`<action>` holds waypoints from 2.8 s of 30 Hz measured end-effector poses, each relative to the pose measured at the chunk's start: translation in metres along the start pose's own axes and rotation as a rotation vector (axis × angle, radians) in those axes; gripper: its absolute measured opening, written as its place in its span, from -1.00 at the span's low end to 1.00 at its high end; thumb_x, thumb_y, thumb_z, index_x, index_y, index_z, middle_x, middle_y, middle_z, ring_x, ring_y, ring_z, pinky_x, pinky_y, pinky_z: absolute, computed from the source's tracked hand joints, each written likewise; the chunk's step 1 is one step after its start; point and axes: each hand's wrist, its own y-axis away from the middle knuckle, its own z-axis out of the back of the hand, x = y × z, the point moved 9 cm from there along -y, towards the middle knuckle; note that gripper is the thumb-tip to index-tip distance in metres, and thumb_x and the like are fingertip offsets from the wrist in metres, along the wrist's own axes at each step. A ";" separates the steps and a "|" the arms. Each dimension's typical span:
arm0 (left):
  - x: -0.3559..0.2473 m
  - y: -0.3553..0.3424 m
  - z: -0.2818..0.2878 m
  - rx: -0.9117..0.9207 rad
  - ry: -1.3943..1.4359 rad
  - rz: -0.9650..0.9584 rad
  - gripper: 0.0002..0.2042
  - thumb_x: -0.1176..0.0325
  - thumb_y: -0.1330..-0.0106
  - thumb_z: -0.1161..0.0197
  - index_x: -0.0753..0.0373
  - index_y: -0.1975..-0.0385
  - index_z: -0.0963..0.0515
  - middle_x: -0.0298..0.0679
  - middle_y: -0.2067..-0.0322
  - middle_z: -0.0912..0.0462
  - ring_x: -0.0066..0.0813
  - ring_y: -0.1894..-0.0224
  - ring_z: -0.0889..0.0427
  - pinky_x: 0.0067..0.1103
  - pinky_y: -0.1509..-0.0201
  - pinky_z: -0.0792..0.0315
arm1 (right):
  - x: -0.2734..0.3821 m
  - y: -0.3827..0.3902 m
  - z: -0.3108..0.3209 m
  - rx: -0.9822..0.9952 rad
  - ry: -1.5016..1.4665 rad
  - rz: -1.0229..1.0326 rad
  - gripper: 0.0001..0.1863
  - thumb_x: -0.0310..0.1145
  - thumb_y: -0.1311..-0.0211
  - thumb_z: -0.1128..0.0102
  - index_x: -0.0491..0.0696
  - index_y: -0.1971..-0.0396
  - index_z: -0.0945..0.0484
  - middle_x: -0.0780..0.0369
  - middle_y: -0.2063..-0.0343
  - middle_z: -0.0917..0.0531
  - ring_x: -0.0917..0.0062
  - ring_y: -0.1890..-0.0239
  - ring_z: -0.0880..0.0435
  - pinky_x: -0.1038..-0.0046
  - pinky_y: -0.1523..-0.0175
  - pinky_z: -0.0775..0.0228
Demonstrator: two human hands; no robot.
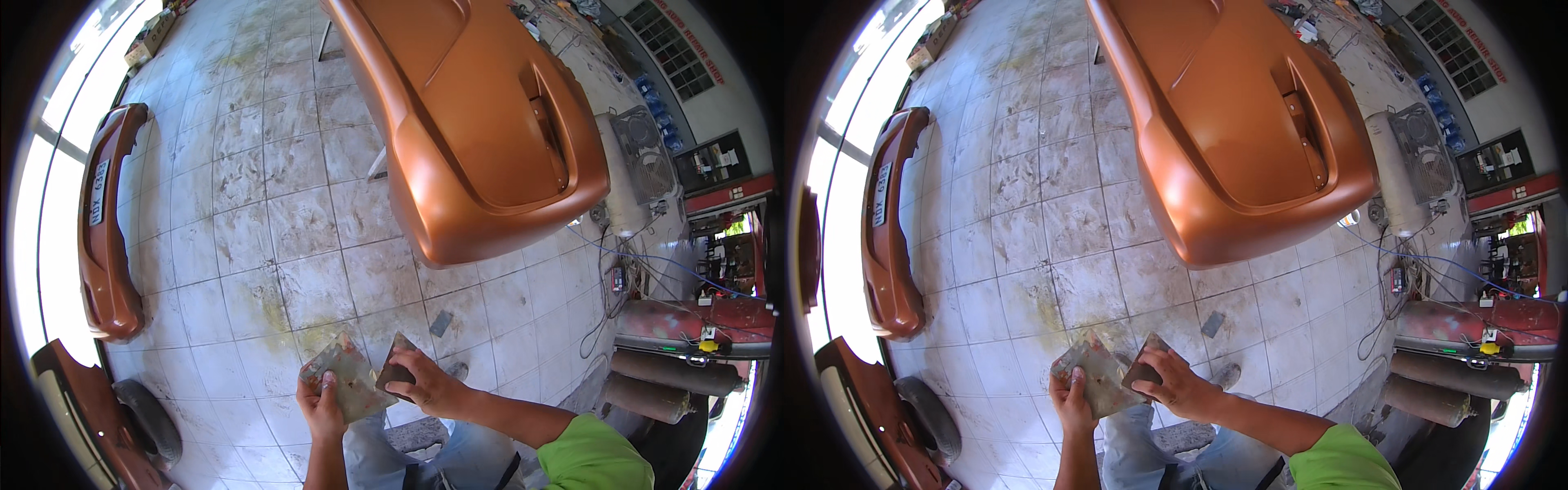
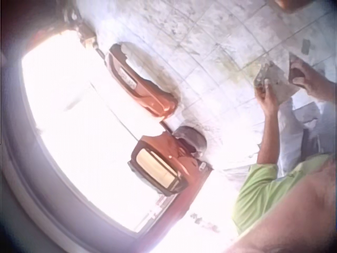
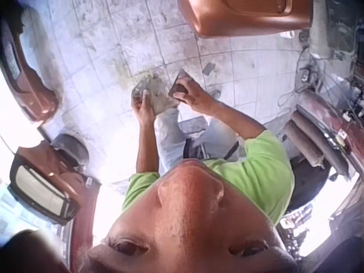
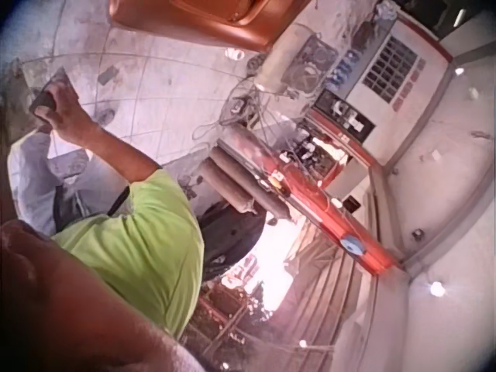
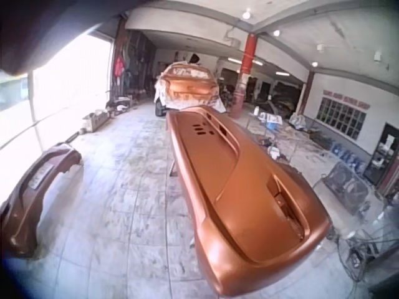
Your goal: The person mixes body filler on a metal sheet using a putty knife, then applies the filler to a copper-colored car bumper. The person smooths the filler over the bumper surface with the putty knife.
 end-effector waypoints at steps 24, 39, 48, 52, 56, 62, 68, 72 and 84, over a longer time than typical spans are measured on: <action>-0.272 -0.192 -0.104 0.162 -0.512 -0.144 -0.72 0.45 -0.55 -0.20 0.40 -0.17 -0.47 -0.16 0.03 -0.68 -0.48 0.05 -0.64 -0.56 -0.05 -0.53 | 0.077 -0.246 0.110 -0.517 -0.503 0.043 -0.17 -0.59 -0.01 -0.41 0.42 -0.32 -0.52 0.10 -0.30 -0.34 0.04 -0.45 -0.29 -0.19 -0.49 -0.12; -0.308 -0.380 -0.180 0.313 -0.323 0.161 -0.70 0.26 -0.65 -0.05 0.26 -0.23 -0.38 -0.15 -0.08 -0.62 -0.39 -0.05 -0.65 -0.42 -0.10 -0.59 | -0.125 -0.352 0.153 -0.638 -0.729 -0.746 -0.44 -0.60 -0.12 -0.06 -0.05 -0.20 -0.49 0.18 0.16 -0.63 0.36 0.13 -0.67 0.33 0.07 -0.54; -0.327 -0.469 -0.215 0.475 -0.466 0.150 -0.58 0.51 -0.34 -0.43 0.37 -0.13 -0.43 -0.18 0.06 -0.69 -0.49 0.06 -0.66 -0.51 -0.10 -0.54 | -0.049 -0.460 0.077 -0.207 -2.382 -0.565 -0.50 -0.11 -0.57 0.08 -0.10 -0.32 -0.44 0.20 0.15 -0.61 0.62 0.43 -0.49 0.65 0.49 -0.30; -0.346 -0.490 -0.196 0.604 -0.624 0.216 -0.59 0.53 -0.30 -0.47 0.38 -0.07 -0.46 -0.21 0.14 -0.73 -0.53 0.14 -0.68 -0.55 -0.01 -0.56 | -0.036 -0.514 0.038 -0.155 -2.650 -0.398 -0.51 -0.02 -0.65 0.15 -0.08 -0.23 -0.50 0.18 0.19 -0.63 0.55 0.35 -0.58 0.51 0.44 -0.42; -0.363 -0.499 -0.179 0.770 -0.749 0.277 -0.71 0.51 -0.30 -0.48 0.38 0.07 -0.55 -0.22 0.23 -0.76 -0.59 0.20 -0.68 -0.60 0.04 -0.54 | -0.078 -0.556 -0.029 -0.476 -2.140 -1.016 -0.57 -0.08 -0.60 -0.01 -0.07 -0.19 -0.54 0.16 0.05 -0.70 0.49 0.11 -0.72 0.45 0.06 -0.58; -0.417 -0.572 -0.126 0.412 -0.338 0.363 -0.72 0.56 -0.34 -0.34 0.39 -0.03 -0.59 -0.21 0.16 -0.74 -0.45 0.20 -0.71 -0.52 0.04 -0.59 | -0.138 -0.569 -0.015 -1.088 -1.806 -1.228 -0.60 -0.31 -0.49 -0.26 -0.03 -0.24 -0.47 0.20 -0.09 -0.67 0.34 -0.15 -0.68 0.29 -0.26 -0.53; -0.433 -0.613 -0.106 0.266 -0.452 0.317 -0.70 0.52 -0.44 -0.28 0.36 -0.13 -0.51 -0.16 0.04 -0.69 -0.39 0.08 -0.70 -0.46 0.00 -0.61 | -0.073 -0.638 0.120 -0.751 -1.039 -0.811 -0.32 -0.38 -0.51 -0.22 -0.09 -0.53 -0.20 0.09 -0.16 -0.62 0.38 -0.17 -0.63 0.39 -0.26 -0.43; -0.444 -0.627 -0.140 0.364 -0.582 0.108 -0.69 0.49 -0.45 -0.29 0.35 -0.14 -0.50 -0.15 0.03 -0.68 -0.40 0.06 -0.68 -0.46 0.00 -0.60 | -0.055 -0.679 0.146 -0.547 -0.692 -0.510 -0.35 -0.50 -0.53 -0.06 -0.07 -0.55 -0.16 0.00 -0.18 -0.57 0.27 -0.12 -0.65 0.37 -0.21 -0.46; -0.468 -0.733 -0.246 0.318 -0.705 -0.063 -0.67 0.45 -0.43 -0.31 0.36 -0.14 -0.50 -0.15 0.01 -0.65 -0.40 0.06 -0.63 -0.49 0.03 -0.59 | -0.154 -0.727 0.108 -0.024 -0.452 -0.578 -0.18 -0.64 -0.11 -0.18 0.17 -0.45 -0.40 0.19 -0.30 -0.55 0.24 -0.27 -0.56 0.21 -0.28 -0.49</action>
